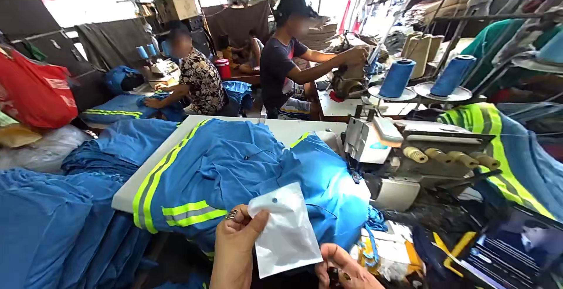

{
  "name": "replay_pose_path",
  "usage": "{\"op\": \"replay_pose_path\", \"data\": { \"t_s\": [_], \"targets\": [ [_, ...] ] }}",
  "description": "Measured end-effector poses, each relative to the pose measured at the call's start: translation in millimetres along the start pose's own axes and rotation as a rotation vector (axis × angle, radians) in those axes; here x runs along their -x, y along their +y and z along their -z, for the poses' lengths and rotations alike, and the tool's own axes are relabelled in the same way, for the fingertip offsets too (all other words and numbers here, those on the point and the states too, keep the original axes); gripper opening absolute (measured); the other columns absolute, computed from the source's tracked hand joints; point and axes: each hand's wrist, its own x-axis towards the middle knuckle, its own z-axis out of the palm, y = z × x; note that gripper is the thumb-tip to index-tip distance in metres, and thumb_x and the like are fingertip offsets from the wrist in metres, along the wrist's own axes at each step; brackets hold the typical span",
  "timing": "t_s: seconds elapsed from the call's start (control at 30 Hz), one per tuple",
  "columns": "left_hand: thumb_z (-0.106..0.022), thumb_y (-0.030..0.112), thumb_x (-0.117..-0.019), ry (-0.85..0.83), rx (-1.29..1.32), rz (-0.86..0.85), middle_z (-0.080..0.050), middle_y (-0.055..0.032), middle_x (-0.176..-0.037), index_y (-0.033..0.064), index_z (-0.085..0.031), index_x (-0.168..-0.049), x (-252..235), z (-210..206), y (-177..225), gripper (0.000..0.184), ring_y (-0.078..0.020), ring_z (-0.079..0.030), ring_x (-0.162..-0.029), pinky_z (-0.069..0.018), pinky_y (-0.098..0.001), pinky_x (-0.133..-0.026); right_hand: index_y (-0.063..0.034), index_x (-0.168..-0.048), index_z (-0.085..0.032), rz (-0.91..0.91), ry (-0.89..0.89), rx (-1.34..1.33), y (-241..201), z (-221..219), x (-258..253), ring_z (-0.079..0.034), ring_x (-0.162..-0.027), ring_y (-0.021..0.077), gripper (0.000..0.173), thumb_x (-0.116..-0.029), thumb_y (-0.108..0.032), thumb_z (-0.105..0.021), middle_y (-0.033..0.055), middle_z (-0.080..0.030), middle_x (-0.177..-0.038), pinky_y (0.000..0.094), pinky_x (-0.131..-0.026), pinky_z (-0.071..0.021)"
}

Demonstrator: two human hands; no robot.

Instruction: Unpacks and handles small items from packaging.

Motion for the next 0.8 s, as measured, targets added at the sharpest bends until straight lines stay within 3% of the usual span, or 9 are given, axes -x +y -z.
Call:
{"op": "replay_pose_path", "data": {
  "t_s": [0.1,0.17,0.23,0.3,0.37,0.43,0.5,0.63,0.8],
  "targets": [
    [-0.08,0.005,-0.0852,-0.174,-0.19,-0.391,-0.075,0.0012,-0.093,0.011,-0.076,-0.094,21,-9,-19,0.012,-0.0074,-0.071,-0.088,-0.0613,-0.0248,-0.081,-0.0197,-0.133,-0.048,0.045,0.075,0.085,-17,-4,9,-0.059,-0.064,0.0077,0.041,-0.0989,-0.03,-0.067,-0.0036,-0.063,-0.089,0.0272,-0.057,-0.0542],
    [-0.076,0.015,-0.0925,-0.268,-0.399,-0.661,-0.072,0.0038,-0.105,0.0181,-0.075,-0.101,30,-16,-28,0.009,-0.0083,-0.068,-0.104,-0.0579,-0.025,-0.091,-0.0176,-0.13,-0.051,0.074,0.166,0.117,-22,-4,19,-0.055,-0.06,0.0057,0.033,-0.1018,-0.029,-0.062,-0.0059,-0.059,-0.082,0.0254,-0.055,-0.0519],
    [-0.071,0.016,-0.0954,-0.306,-0.643,-0.86,-0.068,0.0018,-0.107,0.0182,-0.072,-0.102,40,-25,-36,0.007,-0.0099,-0.063,-0.109,-0.053,-0.0256,-0.097,-0.0201,-0.126,-0.059,0.094,0.175,0.086,-24,-3,28,-0.054,-0.06,0.0044,0.036,-0.1017,-0.047,-0.058,-0.0073,-0.058,-0.08,0.0236,-0.054,-0.0499],
    [-0.068,0.017,-0.0968,-0.366,-0.854,-1.022,-0.069,-0.0016,-0.102,0.0167,-0.072,-0.1,52,-34,-48,0.006,-0.0148,-0.063,-0.108,-0.0495,-0.0288,-0.1,-0.0255,-0.116,-0.068,0.095,0.191,0.057,-29,-8,38,-0.058,-0.064,0.0034,0.047,-0.093,-0.065,-0.058,-0.0088,-0.064,-0.084,0.0235,-0.057,-0.0522],
    [-0.063,0.018,-0.0997,-0.481,-0.951,-1.11,-0.071,-0.0035,-0.102,0.0154,-0.074,-0.101,65,-42,-62,0.011,-0.0192,-0.063,-0.107,-0.046,-0.0319,-0.101,-0.0226,-0.11,-0.067,0.145,0.34,0.113,-36,-18,48,-0.066,-0.07,0.0051,0.038,-0.0929,-0.057,-0.065,-0.0061,-0.073,-0.09,0.0256,-0.062,-0.0572],
    [-0.063,0.013,-0.0987,-0.599,-0.931,-1.1,-0.072,-0.0042,-0.105,0.0142,-0.075,-0.104,74,-46,-72,0.013,-0.0201,-0.062,-0.11,-0.0446,-0.0318,-0.103,-0.0129,-0.106,-0.065,0.214,0.577,0.183,-41,-29,48,-0.072,-0.075,0.0087,0.014,-0.0954,-0.021,-0.069,-0.0012,-0.076,-0.088,0.0285,-0.069,-0.0616],
    [-0.066,0.017,-0.0986,-0.687,-0.899,-1.05,-0.072,-0.0032,-0.113,0.017,-0.074,-0.109,76,-46,-76,0.014,-0.0197,-0.061,-0.117,-0.0415,-0.0341,-0.108,-0.0025,-0.107,-0.064,0.251,0.711,0.194,-43,-26,42,-0.075,-0.08,0.0155,0.016,-0.0918,-0.002,-0.065,0.0058,-0.076,-0.089,0.0352,-0.077,-0.0639],
    [-0.072,0.037,-0.0949,-0.573,-0.769,-0.781,-0.066,-0.004,-0.123,0.0189,-0.071,-0.115,67,-37,-65,0.027,-0.0169,-0.057,-0.125,-0.0457,-0.0359,-0.108,-0.0033,-0.107,-0.068,0.346,0.664,0.333,-41,-9,45,-0.075,-0.083,0.0142,0.017,-0.0904,-0.002,-0.07,0.0046,-0.077,-0.092,0.0338,-0.079,-0.0643],
    [-0.084,0.028,-0.0829,-0.574,-0.446,-0.146,-0.063,-0.0123,-0.132,-0.0091,-0.053,-0.138,44,-28,-50,0.073,-0.0153,-0.062,-0.119,-0.0549,-0.0324,-0.098,-0.0076,-0.103,-0.074,0.382,0.487,0.493,-39,-4,47,-0.073,-0.085,0.0075,0.017,-0.0877,-0.001,-0.073,-0.0014,-0.077,-0.095,0.0286,-0.08,-0.0632]
  ]
}}
